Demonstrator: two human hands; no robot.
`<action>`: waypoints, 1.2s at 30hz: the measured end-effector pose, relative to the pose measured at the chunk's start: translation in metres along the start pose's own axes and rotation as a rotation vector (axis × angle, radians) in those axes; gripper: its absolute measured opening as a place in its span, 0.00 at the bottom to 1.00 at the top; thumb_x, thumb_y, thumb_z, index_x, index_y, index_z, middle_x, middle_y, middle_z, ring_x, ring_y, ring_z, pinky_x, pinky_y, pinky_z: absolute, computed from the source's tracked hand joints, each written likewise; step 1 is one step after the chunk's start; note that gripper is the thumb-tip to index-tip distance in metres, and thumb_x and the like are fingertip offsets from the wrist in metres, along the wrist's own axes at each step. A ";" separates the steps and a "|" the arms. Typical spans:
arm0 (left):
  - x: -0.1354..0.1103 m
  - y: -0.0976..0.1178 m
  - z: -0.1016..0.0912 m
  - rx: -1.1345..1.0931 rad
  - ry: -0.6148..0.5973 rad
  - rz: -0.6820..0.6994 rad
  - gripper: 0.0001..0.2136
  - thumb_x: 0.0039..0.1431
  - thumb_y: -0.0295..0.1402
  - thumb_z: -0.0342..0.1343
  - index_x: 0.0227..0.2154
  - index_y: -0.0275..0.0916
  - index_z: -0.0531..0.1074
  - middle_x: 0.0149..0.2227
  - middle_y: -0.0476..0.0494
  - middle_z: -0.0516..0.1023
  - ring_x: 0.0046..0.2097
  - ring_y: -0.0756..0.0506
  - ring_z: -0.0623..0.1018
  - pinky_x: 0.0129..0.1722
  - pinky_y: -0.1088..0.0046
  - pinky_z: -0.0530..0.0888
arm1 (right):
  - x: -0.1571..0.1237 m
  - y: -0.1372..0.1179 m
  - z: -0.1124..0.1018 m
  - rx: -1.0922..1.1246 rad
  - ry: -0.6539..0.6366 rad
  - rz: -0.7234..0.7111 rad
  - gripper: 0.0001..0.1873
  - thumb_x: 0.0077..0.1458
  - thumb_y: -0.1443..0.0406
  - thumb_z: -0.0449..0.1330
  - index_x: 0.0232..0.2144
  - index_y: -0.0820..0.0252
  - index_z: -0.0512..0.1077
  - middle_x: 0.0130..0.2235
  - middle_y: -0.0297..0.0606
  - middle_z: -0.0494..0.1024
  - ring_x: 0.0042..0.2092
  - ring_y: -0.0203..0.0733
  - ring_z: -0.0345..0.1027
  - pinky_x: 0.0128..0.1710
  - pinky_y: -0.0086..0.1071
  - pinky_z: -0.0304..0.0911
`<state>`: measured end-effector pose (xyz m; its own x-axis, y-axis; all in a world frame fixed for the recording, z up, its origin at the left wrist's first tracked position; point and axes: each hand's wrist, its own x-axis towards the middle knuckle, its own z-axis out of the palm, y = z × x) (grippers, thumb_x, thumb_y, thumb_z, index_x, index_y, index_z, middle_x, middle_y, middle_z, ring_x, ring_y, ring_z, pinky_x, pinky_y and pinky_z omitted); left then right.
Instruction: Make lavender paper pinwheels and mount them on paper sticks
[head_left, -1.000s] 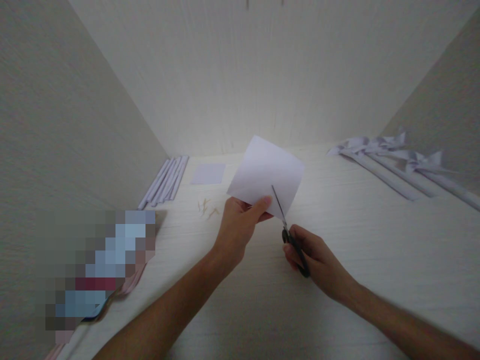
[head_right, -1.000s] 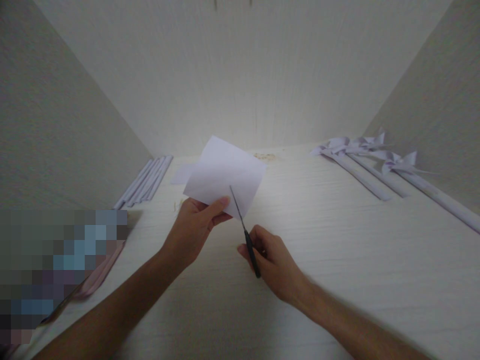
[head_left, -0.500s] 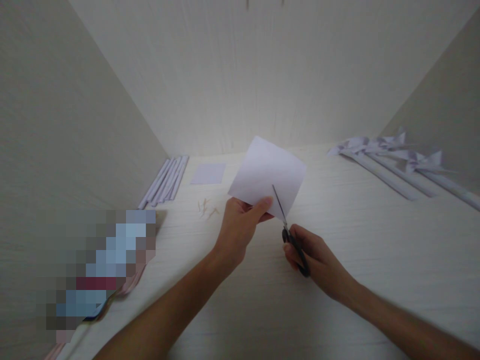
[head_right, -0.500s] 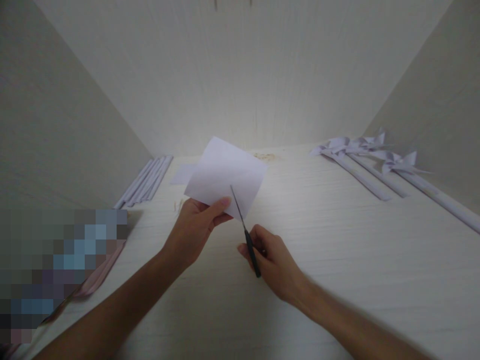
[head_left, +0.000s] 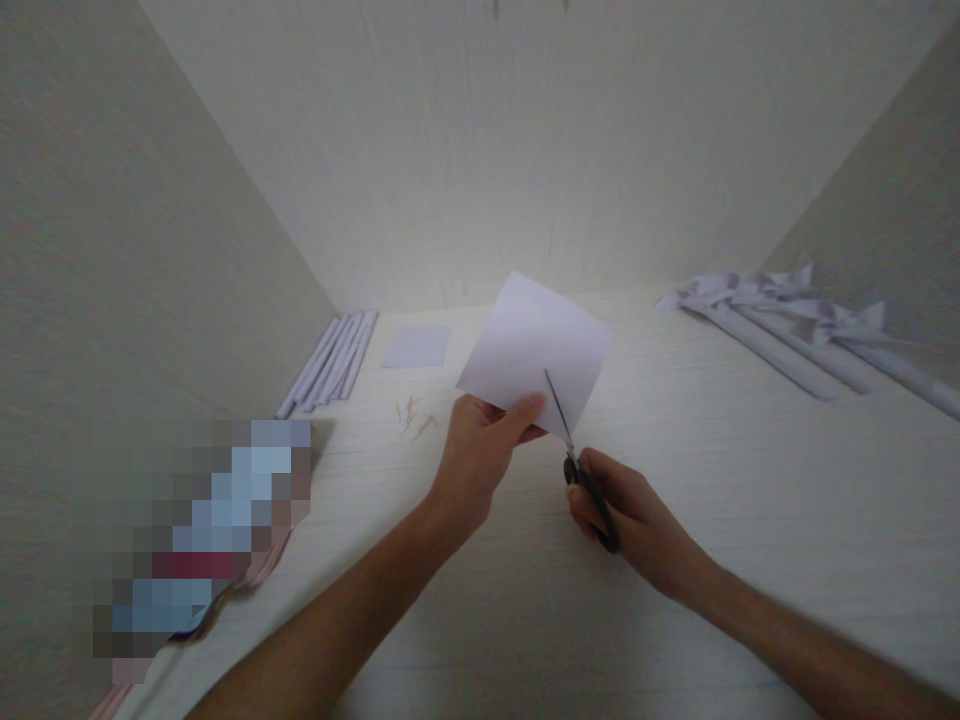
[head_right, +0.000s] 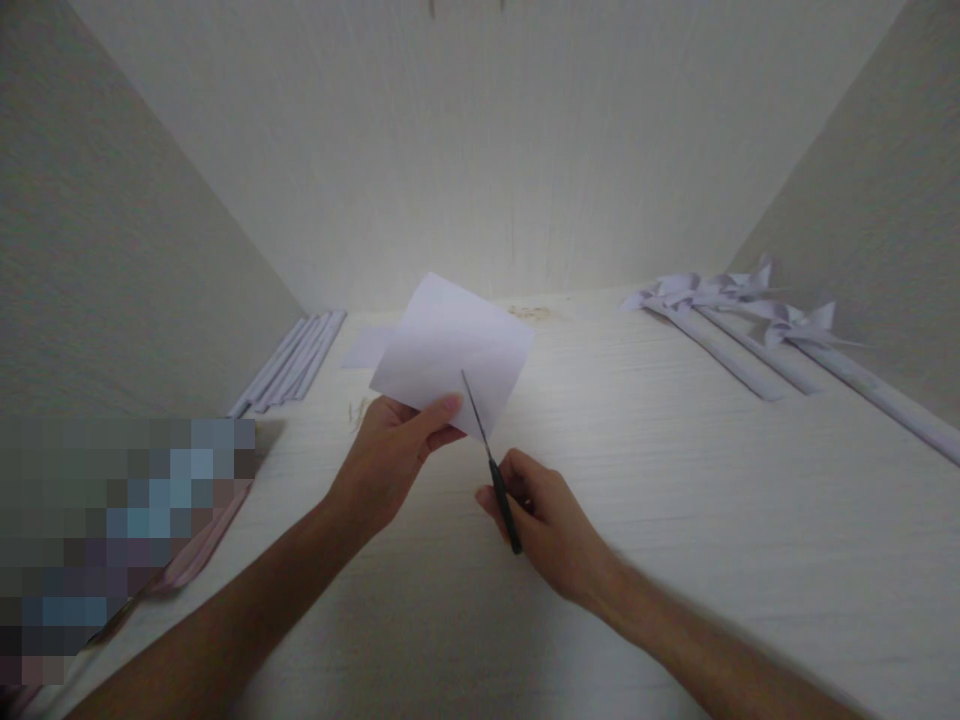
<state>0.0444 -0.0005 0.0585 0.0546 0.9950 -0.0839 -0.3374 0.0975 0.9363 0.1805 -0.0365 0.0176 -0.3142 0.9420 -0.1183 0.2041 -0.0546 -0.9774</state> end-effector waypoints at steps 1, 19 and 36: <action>0.000 0.000 0.000 0.002 0.003 -0.002 0.10 0.44 0.31 0.57 0.32 0.33 0.73 0.31 0.44 0.77 0.34 0.48 0.76 0.37 0.68 0.74 | 0.000 0.000 0.000 0.004 0.001 0.002 0.17 0.48 0.55 0.54 0.20 0.58 0.54 0.17 0.26 0.57 0.20 0.29 0.49 0.18 0.26 0.46; 0.000 0.000 0.001 -0.004 -0.006 0.005 0.12 0.44 0.32 0.57 0.32 0.32 0.73 0.33 0.42 0.77 0.36 0.45 0.75 0.37 0.68 0.74 | -0.001 -0.001 -0.001 0.011 -0.003 -0.012 0.18 0.48 0.52 0.53 0.20 0.58 0.54 0.18 0.27 0.58 0.20 0.29 0.50 0.18 0.26 0.48; -0.001 -0.002 0.001 -0.015 -0.012 0.003 0.13 0.44 0.32 0.57 0.35 0.34 0.73 0.33 0.43 0.77 0.36 0.46 0.75 0.38 0.67 0.73 | 0.000 -0.004 -0.001 -0.009 0.002 0.015 0.17 0.47 0.53 0.54 0.19 0.57 0.54 0.17 0.27 0.58 0.20 0.30 0.51 0.19 0.27 0.48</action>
<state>0.0458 -0.0013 0.0567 0.0647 0.9949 -0.0774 -0.3514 0.0954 0.9313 0.1800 -0.0359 0.0219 -0.3095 0.9416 -0.1331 0.2174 -0.0662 -0.9738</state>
